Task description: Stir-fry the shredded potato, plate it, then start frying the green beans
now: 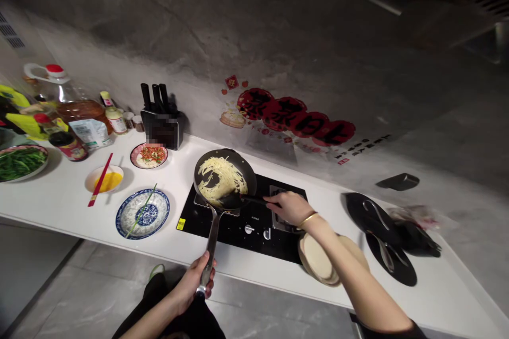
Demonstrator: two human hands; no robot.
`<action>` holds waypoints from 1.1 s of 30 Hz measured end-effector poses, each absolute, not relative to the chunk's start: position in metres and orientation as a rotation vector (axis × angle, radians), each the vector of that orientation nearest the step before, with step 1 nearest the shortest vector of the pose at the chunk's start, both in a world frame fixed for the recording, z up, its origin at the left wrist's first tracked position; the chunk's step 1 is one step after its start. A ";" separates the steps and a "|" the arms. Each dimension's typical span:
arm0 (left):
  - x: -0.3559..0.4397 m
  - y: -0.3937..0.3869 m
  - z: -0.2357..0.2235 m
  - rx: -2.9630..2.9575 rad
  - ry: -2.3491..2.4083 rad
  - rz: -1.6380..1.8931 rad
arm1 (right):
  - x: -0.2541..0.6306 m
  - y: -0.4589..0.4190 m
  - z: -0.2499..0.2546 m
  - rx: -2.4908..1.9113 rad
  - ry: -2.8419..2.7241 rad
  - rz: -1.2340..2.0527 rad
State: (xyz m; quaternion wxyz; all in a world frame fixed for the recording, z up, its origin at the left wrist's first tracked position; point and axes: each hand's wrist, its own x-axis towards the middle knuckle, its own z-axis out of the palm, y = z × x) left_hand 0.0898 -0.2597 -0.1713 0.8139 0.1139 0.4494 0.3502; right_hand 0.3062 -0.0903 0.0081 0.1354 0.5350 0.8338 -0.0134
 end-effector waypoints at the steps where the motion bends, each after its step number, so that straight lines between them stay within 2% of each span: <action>1: 0.090 -0.260 -0.172 0.244 0.959 0.746 | 0.296 -0.091 -0.003 1.554 2.401 0.016; 4: 0.090 -0.260 -0.174 0.240 0.961 0.744 | 0.266 -0.087 -0.037 1.637 2.287 0.112; 7: 0.090 -0.260 -0.174 0.232 0.959 0.751 | 0.261 -0.079 -0.046 1.779 2.212 0.064; 13: 0.090 -0.260 -0.174 0.233 0.954 0.766 | 0.317 -0.083 0.017 1.728 2.217 -0.124; 16: 0.091 -0.260 -0.174 0.231 0.949 0.768 | 0.325 -0.089 0.030 1.648 2.193 -0.115; 24: 0.091 -0.259 -0.176 0.237 0.974 0.762 | 0.259 -0.068 -0.043 1.973 2.290 -0.062; 27: 0.091 -0.259 -0.174 0.230 0.991 0.757 | 0.245 -0.060 -0.054 1.865 2.404 -0.161; 30: 0.090 -0.258 -0.172 0.217 0.988 0.751 | 0.255 -0.066 -0.034 1.663 2.447 -0.196; 33: 0.089 -0.259 -0.170 0.217 0.972 0.757 | 0.281 -0.077 0.009 1.616 2.339 -0.092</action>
